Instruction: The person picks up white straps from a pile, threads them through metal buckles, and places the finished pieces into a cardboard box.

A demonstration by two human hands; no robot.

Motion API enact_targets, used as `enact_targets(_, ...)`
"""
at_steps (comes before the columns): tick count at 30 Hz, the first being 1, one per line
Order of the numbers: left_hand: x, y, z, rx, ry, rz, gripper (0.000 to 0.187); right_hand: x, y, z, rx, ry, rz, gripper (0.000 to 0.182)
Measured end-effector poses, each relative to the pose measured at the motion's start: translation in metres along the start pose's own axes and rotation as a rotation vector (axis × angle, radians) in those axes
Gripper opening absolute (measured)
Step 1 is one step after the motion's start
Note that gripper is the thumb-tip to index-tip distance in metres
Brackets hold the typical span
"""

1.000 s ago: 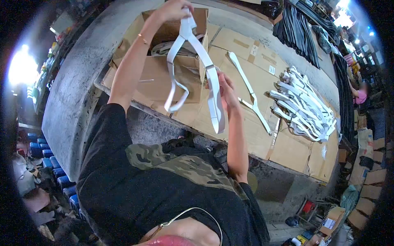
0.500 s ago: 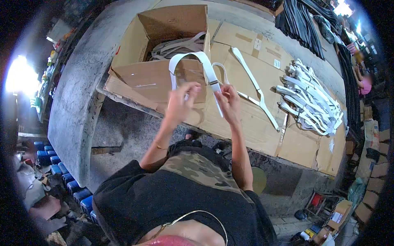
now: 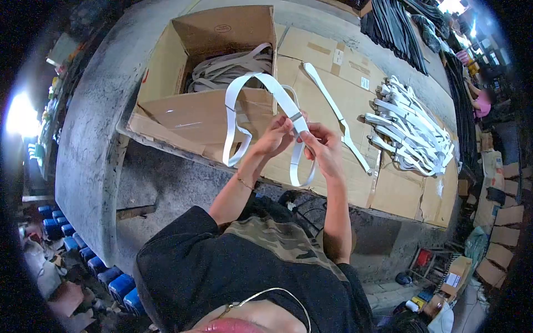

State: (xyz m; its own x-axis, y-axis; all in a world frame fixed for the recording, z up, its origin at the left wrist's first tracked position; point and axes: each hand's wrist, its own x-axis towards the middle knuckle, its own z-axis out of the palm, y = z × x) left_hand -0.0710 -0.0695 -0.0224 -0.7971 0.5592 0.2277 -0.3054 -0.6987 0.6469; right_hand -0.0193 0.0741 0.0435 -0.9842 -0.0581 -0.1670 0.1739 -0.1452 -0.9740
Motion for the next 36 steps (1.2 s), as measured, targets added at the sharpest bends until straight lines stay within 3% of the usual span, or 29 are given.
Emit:
enact_targets(3, 0.011, 0.004, 0.007, -0.241, 0.088, 0.105, 0.048, -0.004, -0.002, 0.001, -0.021, 0.039, 0.018, 0.021)
enact_targets(7, 0.017, -0.001, 0.001, -0.242, 0.044, 0.107, 0.049, -0.003, 0.001, -0.005, -0.107, 0.088, -0.043, 0.021)
enact_targets(10, 0.015, -0.005, -0.003, -0.123, 0.169, 0.058, 0.046, 0.01, -0.01, 0.007, -0.197, 0.122, -0.165, 0.02)
enact_targets(12, 0.009, 0.001, 0.007, 0.135, 0.376, 0.072, 0.049, 0.026, -0.012, 0.014, -0.175, 0.127, -0.211, 0.019)
enact_targets(13, 0.003, 0.004, 0.008, 0.275, 0.463, 0.019, 0.04, 0.038, -0.009, 0.017, -0.206, 0.069, -0.253, 0.017)
enact_targets(14, -0.003, 0.009, 0.008, 0.284, 0.465, 0.012, 0.04, 0.047, -0.006, 0.021, -0.233, 0.011, -0.298, 0.014)
enact_targets(17, -0.032, 0.046, 0.024, 1.0, 0.473, -0.285, 0.03, 0.062, 0.011, 0.021, -0.202, -0.092, -0.151, 0.01)
enact_targets(18, -0.043, 0.056, 0.024, 1.009, 0.473, -0.287, 0.03, 0.064, 0.016, 0.021, -0.166, -0.138, -0.062, 0.009)
enact_targets(20, -0.064, 0.078, 0.022, 1.252, 0.341, -0.44, 0.029, 0.062, 0.021, 0.035, 0.028, -0.139, -0.141, 0.011)
enact_targets(22, -0.087, 0.102, 0.032, 1.432, 0.57, -0.093, 0.027, 0.063, 0.03, 0.031, -0.104, -0.141, -0.071, 0.018)
enact_targets(23, -0.088, 0.112, 0.025, 1.438, 0.566, -0.086, 0.027, 0.06, 0.03, 0.03, -0.108, -0.13, -0.064, 0.022)
enact_targets(25, -0.082, 0.129, 0.012, 1.987, 0.735, 0.377, 0.029, 0.054, 0.02, 0.029, -0.215, -0.099, -0.074, 0.021)
enact_targets(26, -0.08, 0.129, 0.005, 1.996, 0.732, 0.39, 0.029, 0.051, 0.017, 0.029, -0.324, -0.068, -0.076, 0.019)
enact_targets(28, -0.077, 0.118, -0.019, 1.073, 0.63, 0.115, 0.031, 0.046, 0.015, 0.032, -0.313, -0.004, -0.114, 0.02)
enact_targets(32, -0.074, 0.105, -0.022, 0.989, 0.649, 0.007, 0.022, 0.036, 0.011, 0.029, -0.317, 0.086, -0.157, 0.022)
enact_targets(36, -0.079, 0.097, 0.005, 1.211, 0.808, 0.135, 0.025, 0.03, -0.006, 0.029, -0.377, 0.149, -0.133, 0.024)
